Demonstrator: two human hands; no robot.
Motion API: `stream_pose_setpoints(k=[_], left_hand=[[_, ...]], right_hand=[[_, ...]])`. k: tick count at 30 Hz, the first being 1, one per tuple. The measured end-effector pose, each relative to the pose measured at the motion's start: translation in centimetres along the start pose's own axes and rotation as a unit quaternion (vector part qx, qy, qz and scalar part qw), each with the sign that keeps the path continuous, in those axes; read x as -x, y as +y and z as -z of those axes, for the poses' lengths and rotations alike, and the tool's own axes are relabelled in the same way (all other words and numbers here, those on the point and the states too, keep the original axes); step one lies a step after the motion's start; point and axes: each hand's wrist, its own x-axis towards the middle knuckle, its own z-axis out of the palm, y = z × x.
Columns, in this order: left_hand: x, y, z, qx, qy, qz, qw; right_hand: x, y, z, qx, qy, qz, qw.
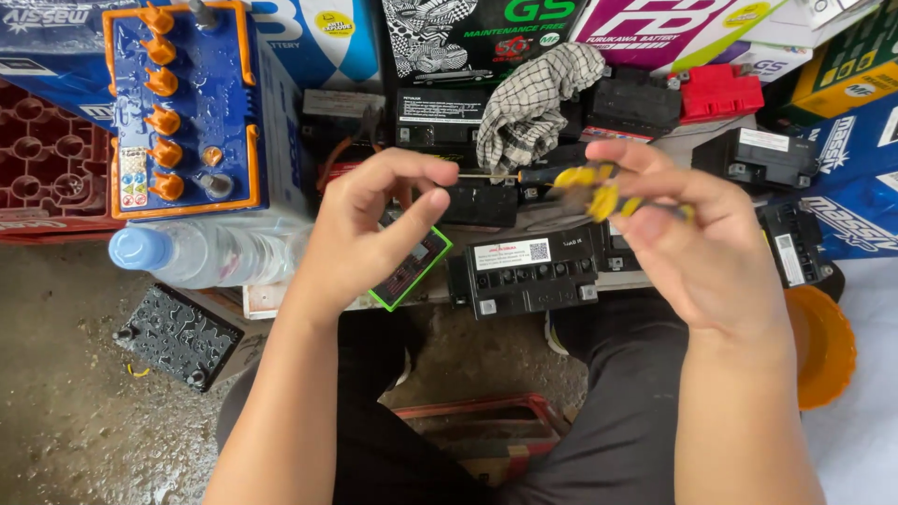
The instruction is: Clean and repair batteries using a cloth, screwdriver, and pliers.
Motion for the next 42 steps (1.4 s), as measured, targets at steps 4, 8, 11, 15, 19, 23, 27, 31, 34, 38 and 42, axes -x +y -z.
stream_pose_setpoints(k=[4,8,11,15,19,23,27,31,34,38,42], left_hand=[[0.1,0.2,-0.3,-0.042,-0.019,0.003,0.999],[-0.3,-0.2,-0.8,-0.053,-0.025,0.009,0.998],[-0.6,0.0,-1.1,-0.049,-0.041,0.012,0.998],[-0.7,0.2,-1.5,-0.043,-0.074,-0.006,0.996],[-0.5,0.7,-1.6,-0.019,-0.100,0.007,0.995],[-0.1,0.7,-1.6,-0.020,-0.140,-0.021,0.990],[0.2,0.6,-1.5,-0.006,-0.164,-0.017,0.986],[0.3,0.5,-1.6,-0.003,-0.174,-0.021,0.984],[0.4,0.3,-1.7,0.014,-0.183,-0.033,0.982],[0.5,0.1,-1.8,-0.003,-0.189,-0.027,0.982],[0.4,0.3,-1.8,-0.011,-0.193,-0.019,0.981]], right_hand=[[0.3,-2.4,-2.0,0.331,-0.018,0.034,0.943],[1.4,-3.4,-2.5,0.442,-0.036,0.071,0.894],[1.8,-3.6,-2.8,0.472,-0.037,0.081,0.877],[1.9,-3.8,-3.2,0.494,-0.052,0.097,0.863],[2.3,-3.9,-4.2,0.508,-0.046,0.106,0.853],[2.7,-3.5,-4.6,0.509,-0.065,0.128,0.849],[3.1,-3.6,-5.3,0.541,-0.059,0.147,0.826],[3.7,-2.0,-4.2,0.559,-0.029,0.174,0.810],[3.6,-1.2,-4.0,0.418,-0.009,0.117,0.901],[3.5,-0.4,-4.0,0.325,0.010,0.110,0.939],[4.5,0.1,-4.4,0.271,-0.002,0.129,0.954]])
